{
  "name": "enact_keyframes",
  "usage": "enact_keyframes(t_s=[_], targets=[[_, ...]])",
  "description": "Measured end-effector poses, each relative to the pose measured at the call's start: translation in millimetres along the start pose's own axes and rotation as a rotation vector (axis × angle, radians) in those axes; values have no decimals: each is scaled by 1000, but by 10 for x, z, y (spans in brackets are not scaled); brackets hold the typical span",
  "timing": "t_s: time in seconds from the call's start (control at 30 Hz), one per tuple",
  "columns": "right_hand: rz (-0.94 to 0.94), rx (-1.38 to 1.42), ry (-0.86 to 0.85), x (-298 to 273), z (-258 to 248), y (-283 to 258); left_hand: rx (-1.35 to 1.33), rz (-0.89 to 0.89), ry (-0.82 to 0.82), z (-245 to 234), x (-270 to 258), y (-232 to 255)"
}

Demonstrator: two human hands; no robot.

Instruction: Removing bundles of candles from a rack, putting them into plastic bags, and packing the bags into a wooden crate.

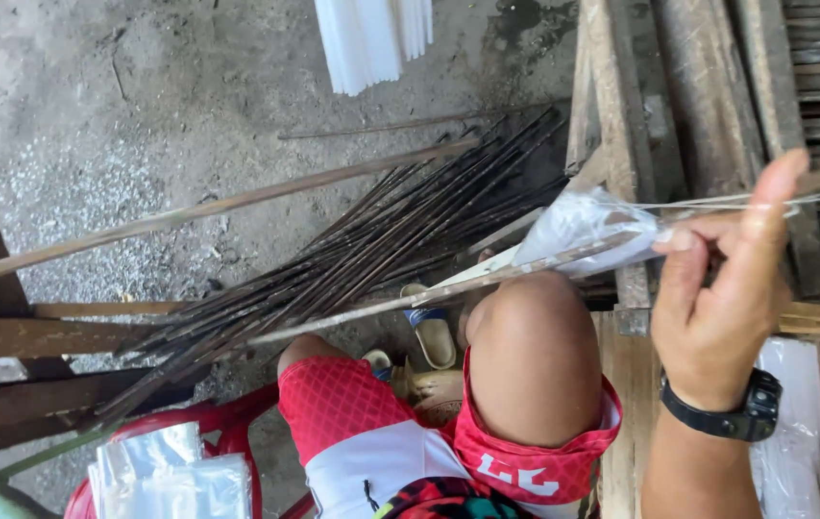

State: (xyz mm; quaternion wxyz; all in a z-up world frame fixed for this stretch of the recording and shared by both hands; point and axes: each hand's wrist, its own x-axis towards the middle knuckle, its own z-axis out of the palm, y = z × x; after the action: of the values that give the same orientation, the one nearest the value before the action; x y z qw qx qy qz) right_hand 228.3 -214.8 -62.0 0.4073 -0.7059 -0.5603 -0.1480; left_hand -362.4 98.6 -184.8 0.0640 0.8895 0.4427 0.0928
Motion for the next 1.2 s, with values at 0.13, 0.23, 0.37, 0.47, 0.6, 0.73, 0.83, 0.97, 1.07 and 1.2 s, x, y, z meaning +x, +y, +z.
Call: enact_keyframes(t_s=[0.13,0.23,0.37,0.47,0.6,0.73,0.83,0.97,1.07,1.2], targets=[[42,12,5,-14,-12,18,264,-135,-215,-660,525,2164],[49,19,-3,-11,-34,28,466,-169,-328,-320,738,2772],[15,55,5,17,-16,23,87,5,-71,609,913,2866],[47,73,3,36,-15,18,-389,204,-217,973,917,3436],[34,70,30,19,-35,67,-525,246,-330,1178,896,3663],[43,-5,16,-1,-115,125,-594,76,-153,684,838,3572],[65,-42,9,-28,-120,142,-406,232,138,232,755,3327],[156,-6,73,-96,-108,182,-42,321,379,-237,560,3021],[178,-65,132,-83,-191,116,45,337,398,-197,580,2925],[179,-93,152,-56,-314,181,7,287,354,-465,509,2957]])
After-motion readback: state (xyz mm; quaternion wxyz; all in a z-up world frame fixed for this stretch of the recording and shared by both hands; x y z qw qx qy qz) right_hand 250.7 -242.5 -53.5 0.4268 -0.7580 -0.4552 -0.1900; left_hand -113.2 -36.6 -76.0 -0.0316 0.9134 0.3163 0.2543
